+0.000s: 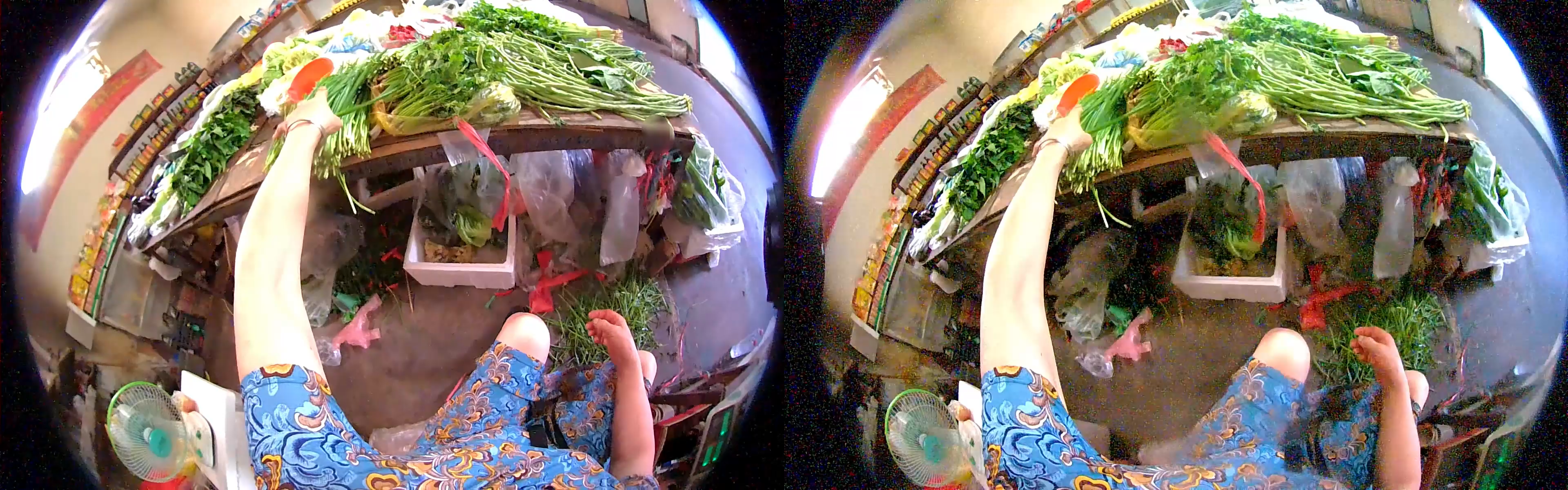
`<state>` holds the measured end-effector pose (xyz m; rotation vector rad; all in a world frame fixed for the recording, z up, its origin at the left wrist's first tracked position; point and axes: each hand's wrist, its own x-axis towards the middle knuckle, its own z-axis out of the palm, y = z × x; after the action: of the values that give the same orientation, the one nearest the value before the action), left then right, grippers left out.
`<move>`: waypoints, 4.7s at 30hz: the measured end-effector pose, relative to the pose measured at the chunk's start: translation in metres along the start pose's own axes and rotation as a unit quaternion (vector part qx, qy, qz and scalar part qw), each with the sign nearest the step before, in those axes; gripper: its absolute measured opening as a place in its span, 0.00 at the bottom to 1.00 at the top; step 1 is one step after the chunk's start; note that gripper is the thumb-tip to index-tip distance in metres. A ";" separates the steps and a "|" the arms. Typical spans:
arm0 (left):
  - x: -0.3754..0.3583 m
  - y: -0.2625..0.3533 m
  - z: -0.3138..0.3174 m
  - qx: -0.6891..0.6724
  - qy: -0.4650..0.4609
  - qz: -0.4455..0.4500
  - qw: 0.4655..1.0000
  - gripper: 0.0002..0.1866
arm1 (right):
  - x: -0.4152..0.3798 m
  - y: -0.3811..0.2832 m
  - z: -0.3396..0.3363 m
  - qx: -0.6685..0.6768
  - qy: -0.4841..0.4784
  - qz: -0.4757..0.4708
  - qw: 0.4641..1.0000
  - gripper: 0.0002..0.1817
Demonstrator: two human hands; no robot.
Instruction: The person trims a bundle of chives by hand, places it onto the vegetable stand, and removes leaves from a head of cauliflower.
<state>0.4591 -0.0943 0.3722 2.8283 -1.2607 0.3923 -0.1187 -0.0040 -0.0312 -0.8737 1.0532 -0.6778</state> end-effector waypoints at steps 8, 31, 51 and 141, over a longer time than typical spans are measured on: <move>-0.029 -0.006 -0.017 0.121 0.204 0.234 0.943 0.14 | -0.003 -0.006 0.002 0.000 0.004 -0.012 1.000 0.14; 0.006 -0.100 0.015 -0.316 0.364 0.097 0.871 0.16 | -0.009 -0.001 -0.005 -0.016 0.045 -0.009 0.999 0.14; -0.134 -0.058 0.149 -0.799 -0.167 0.001 0.578 0.11 | -0.027 0.002 -0.011 -0.011 0.043 -0.032 0.998 0.13; -0.583 0.185 0.314 -0.179 -0.440 0.750 0.460 0.22 | -0.132 0.012 -0.073 -0.013 0.240 -0.153 0.959 0.12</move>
<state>0.0178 0.1686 -0.0847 0.5657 -3.0078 -1.3680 -0.2333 0.0897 0.0004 -0.9291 1.3715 -1.1802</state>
